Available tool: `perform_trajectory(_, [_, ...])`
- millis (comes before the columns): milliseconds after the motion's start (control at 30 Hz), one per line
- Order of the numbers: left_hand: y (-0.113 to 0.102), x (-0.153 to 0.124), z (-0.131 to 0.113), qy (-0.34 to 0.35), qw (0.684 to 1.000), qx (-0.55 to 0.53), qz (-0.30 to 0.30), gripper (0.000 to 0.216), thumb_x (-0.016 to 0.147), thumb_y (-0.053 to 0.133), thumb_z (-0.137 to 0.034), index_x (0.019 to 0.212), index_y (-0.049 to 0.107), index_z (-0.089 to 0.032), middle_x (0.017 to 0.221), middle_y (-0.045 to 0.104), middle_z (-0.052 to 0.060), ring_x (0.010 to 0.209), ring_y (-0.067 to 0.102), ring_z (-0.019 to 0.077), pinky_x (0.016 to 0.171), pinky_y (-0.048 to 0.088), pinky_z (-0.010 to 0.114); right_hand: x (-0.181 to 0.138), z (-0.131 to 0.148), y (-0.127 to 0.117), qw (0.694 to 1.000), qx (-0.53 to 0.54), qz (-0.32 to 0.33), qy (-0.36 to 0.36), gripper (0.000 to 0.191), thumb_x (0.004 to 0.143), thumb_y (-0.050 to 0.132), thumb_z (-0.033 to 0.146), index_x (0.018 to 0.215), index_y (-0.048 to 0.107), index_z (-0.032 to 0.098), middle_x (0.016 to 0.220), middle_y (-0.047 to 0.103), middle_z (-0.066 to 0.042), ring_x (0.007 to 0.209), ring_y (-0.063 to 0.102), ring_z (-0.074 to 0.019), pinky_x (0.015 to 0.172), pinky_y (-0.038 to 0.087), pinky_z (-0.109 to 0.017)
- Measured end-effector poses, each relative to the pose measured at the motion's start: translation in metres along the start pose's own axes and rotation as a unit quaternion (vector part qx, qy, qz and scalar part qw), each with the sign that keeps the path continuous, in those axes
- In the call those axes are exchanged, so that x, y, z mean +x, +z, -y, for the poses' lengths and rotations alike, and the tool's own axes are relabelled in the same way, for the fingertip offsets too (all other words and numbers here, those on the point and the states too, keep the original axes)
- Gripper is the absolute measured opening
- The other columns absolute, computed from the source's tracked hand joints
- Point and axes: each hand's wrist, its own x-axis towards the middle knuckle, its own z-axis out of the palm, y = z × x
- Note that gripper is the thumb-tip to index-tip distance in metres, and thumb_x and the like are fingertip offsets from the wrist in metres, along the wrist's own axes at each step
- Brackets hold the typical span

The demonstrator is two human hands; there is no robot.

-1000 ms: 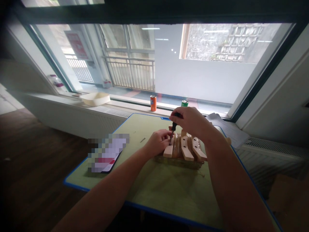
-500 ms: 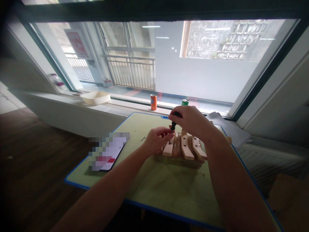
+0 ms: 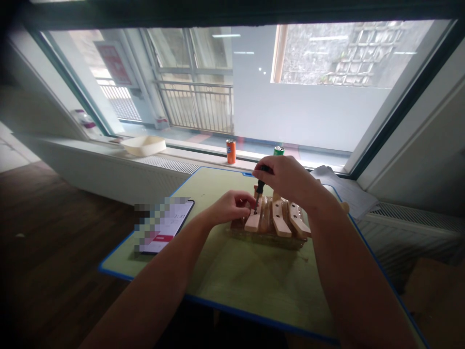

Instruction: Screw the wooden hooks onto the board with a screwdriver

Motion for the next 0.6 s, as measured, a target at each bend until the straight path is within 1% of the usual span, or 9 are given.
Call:
perform_trajectory(167, [-0.0024, 0.0025, 0.001, 0.003, 0.999, 0.022, 0.028, 0.027, 0.07, 0.062, -0.032, 0.087, 0.07, -0.012, 0.079, 0.067, 0.005, 0.068, 0.057, 0.0123, 0.059, 0.043, 0.022, -0.0003, 0.0004, 0.0, 1.0, 0.0, -0.005, -0.004, 0.03, 0.082, 0.05, 0.043, 0.089, 0.069, 0.021, 0.072, 0.066, -0.001, 0.057, 0.053, -0.0112, 0.054, 0.037, -0.027])
perform_trajectory(300, [-0.0025, 0.0043, 0.0033, 0.012, 0.999, 0.03, 0.042, 0.027, 0.072, 0.062, -0.033, 0.088, 0.07, -0.013, 0.082, 0.069, 0.006, 0.073, 0.059, 0.014, 0.065, 0.045, 0.024, 0.0002, 0.001, 0.0004, 1.0, 0.003, -0.005, -0.003, 0.029, 0.082, 0.051, 0.042, 0.09, 0.069, 0.021, 0.074, 0.067, -0.001, 0.057, 0.054, -0.0114, 0.055, 0.037, -0.027])
perform_trajectory(600, [-0.0033, 0.0046, 0.0042, 0.028, 0.998, 0.043, 0.042, 0.025, 0.073, 0.063, -0.033, 0.089, 0.07, -0.014, 0.083, 0.069, 0.005, 0.075, 0.06, 0.0144, 0.067, 0.045, 0.024, -0.001, 0.0013, -0.0007, 1.0, 0.002, -0.011, -0.006, 0.028, 0.082, 0.051, 0.042, 0.09, 0.069, 0.021, 0.073, 0.067, -0.001, 0.057, 0.053, -0.0114, 0.054, 0.037, -0.027])
